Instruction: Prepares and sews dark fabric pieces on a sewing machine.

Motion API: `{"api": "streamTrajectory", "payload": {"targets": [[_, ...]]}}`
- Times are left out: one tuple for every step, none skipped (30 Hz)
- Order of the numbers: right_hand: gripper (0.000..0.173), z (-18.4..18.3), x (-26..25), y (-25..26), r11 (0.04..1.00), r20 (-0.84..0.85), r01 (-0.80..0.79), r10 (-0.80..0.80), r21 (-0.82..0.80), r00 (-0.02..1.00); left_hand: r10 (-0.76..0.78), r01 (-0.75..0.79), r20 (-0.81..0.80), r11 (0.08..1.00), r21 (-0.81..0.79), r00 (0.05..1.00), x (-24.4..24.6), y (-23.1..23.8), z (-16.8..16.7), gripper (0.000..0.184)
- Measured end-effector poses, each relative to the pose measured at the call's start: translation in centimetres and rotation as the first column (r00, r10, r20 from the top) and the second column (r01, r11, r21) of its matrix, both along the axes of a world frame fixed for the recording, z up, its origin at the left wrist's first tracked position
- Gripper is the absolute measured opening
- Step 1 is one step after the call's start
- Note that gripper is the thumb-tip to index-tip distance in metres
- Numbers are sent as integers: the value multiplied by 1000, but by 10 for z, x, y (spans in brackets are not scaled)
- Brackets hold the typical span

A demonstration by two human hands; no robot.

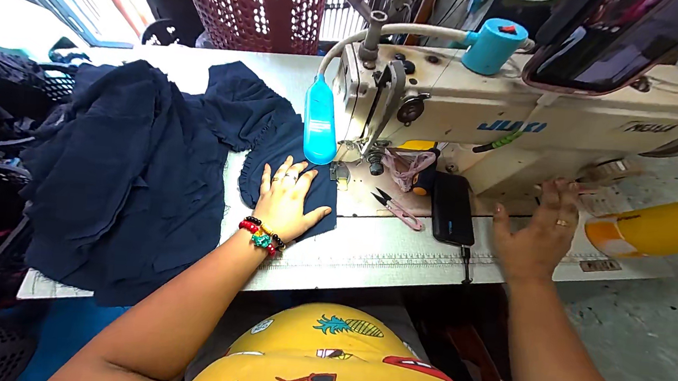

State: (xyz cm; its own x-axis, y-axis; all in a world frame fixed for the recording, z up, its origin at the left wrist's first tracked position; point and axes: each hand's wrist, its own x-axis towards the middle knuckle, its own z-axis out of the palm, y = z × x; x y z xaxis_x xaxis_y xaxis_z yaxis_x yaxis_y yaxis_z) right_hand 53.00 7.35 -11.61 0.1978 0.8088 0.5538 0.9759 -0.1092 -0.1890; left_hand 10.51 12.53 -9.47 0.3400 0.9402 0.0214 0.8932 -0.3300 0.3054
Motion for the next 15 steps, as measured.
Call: {"api": "streamTrajectory", "payload": {"targets": [[72,-1,0,0,1000,-2,0,0,3,1000,5,-5,0,1000,4,1000,0,1,0,77],[71,-1,-1,-1,1000,-5,1,-1,-2,1000,9,-9,4,1000,7,1000,0,1,0,76],[70,0,-2,-1,1000,-7,-1,1,-12,1000,11,-11,11,1000,12,1000,0,2,0,75],[70,0,-1,-1,1000,-2,2,-2,-13,1000,11,-12,14,1000,20,1000,0,3,0,74],[68,0,-1,-2,1000,5,8,-8,-10,1000,13,-13,16,1000,24,1000,0,3,-1,74],[66,-1,-1,-2,1000,14,18,-18,-12,1000,15,-15,16,1000,26,1000,0,3,-2,73],[62,-1,-1,-3,999,29,33,-33,-20,999,17,-17,13,1000,26,1000,0,3,-2,73],[57,-1,-2,-4,999,47,43,-41,-28,998,18,-18,7,1000,24,1000,0,3,-2,72],[54,0,-2,-4,998,61,43,-40,-50,997,19,-19,4,1000,25,1000,0,3,-2,71],[52,1,-2,-4,996,69,34,-29,-82,997,19,-19,5,1000,24,1000,0,3,-2,71],[52,1,-2,-2,993,65,26,-19,-111,998,19,-19,6,999,26,1000,0,3,-2,71],[52,1,-1,-1,992,61,21,-13,-125,998,17,-18,8,999,31,1000,0,3,-2,71],[52,0,0,-1,993,58,19,-12,-119,998,17,-17,11,999,34,1000,-1,3,-2,72],[52,-1,1,-1,996,54,18,-13,-87,998,16,-16,13,999,33,1000,-1,3,-1,72],[50,-1,2,-2,999,42,18,-16,-38,999,17,-17,14,999,30,1000,-1,3,-1,73]]}}
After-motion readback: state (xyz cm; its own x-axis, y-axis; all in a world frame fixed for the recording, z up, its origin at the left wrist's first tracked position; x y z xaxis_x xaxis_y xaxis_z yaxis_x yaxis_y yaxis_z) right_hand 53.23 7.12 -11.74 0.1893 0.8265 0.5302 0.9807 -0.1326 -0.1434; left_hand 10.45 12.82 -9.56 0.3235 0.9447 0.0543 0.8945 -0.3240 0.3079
